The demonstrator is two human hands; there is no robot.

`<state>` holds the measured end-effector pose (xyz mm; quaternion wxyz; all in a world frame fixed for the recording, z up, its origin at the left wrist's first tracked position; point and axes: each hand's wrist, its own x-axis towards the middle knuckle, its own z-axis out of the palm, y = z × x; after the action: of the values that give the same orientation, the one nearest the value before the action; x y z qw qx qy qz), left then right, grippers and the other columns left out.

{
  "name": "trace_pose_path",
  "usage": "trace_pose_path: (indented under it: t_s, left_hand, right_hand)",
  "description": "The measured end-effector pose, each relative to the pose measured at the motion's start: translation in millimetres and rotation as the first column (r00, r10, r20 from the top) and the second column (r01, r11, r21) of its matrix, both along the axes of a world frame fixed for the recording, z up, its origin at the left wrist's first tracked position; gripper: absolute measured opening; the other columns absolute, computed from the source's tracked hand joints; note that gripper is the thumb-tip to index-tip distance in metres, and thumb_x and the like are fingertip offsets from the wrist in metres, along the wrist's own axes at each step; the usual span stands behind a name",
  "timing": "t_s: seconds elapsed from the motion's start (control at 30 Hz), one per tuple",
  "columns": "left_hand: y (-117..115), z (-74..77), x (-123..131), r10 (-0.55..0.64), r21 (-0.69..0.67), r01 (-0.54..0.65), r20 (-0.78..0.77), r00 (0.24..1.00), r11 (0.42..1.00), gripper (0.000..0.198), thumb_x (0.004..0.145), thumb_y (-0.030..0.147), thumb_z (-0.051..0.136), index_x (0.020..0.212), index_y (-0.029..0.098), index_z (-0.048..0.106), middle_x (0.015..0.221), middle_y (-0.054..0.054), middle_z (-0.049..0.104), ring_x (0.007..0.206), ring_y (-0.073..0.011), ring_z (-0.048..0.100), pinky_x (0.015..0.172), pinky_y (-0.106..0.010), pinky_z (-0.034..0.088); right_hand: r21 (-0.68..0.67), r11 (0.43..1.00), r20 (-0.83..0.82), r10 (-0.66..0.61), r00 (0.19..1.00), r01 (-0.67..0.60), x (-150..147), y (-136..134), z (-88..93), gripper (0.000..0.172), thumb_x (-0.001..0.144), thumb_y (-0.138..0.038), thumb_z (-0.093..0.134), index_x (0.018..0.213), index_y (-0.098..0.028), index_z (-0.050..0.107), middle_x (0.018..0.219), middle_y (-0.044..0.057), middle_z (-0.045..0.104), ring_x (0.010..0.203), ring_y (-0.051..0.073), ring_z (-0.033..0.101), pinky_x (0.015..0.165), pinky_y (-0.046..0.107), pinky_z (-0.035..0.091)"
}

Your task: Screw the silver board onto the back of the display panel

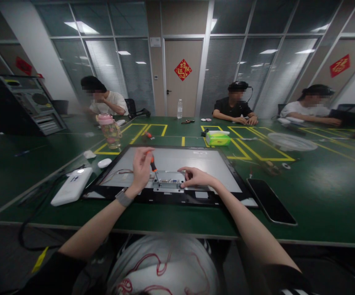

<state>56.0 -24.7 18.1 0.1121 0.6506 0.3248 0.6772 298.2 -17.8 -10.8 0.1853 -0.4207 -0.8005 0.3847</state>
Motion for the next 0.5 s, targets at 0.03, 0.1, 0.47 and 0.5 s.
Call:
trace_pose_path:
  t_s: [0.03,0.1,0.47,0.5]
  left_hand:
    - [-0.7,0.6,0.2,0.015,0.011,-0.014,-0.011,1.0,1.0,0.019,0.092,0.032,0.049,0.096,0.022,0.065,0.094,-0.004,0.053,0.087,-0.0147,0.054,0.075,-0.026,0.045]
    - [-0.9,0.2,0.2,0.04,0.024,-0.039,-0.02,0.999,0.999,0.02,0.093,0.032,0.048,0.096,0.021,0.064,0.094,-0.005,0.053,0.087,-0.0152,0.054,0.076,-0.027,0.045]
    - [-0.3,-1.8,-0.7,0.012,0.02,-0.011,-0.019,1.0,1.0,0.025,0.095,0.032,0.042,0.099,0.021,0.064,0.095,-0.005,0.058,0.092,-0.0163,0.056,0.081,-0.029,0.045]
    - [-1.1,-0.8,-0.7,0.035,0.039,-0.034,-0.033,0.999,0.999,0.024,0.094,0.032,0.045,0.097,0.021,0.065,0.095,-0.005,0.057,0.093,-0.0165,0.055,0.081,-0.029,0.045]
  right_hand:
    - [0.0,1.0,0.001,-0.001,1.0,0.001,0.0,0.0,0.0,0.078,0.067,-0.046,0.076,0.132,-0.015,0.048,0.072,-0.003,0.052,0.07,0.016,0.052,0.066,0.028,0.039]
    - [0.003,1.0,0.002,-0.003,1.0,0.003,-0.1,0.1,-0.1,0.078,0.066,-0.046,0.077,0.132,-0.015,0.049,0.072,-0.003,0.052,0.07,0.016,0.052,0.065,0.028,0.039]
    - [0.006,1.0,-0.001,-0.005,1.0,0.005,0.0,0.0,-0.5,0.079,0.065,-0.047,0.077,0.132,-0.015,0.05,0.071,-0.004,0.052,0.068,0.015,0.051,0.065,0.027,0.038]
    - [0.004,1.0,-0.003,-0.007,1.0,0.007,-0.1,-0.2,-0.3,0.079,0.065,-0.048,0.077,0.131,-0.015,0.05,0.071,-0.004,0.052,0.068,0.015,0.051,0.065,0.027,0.038]
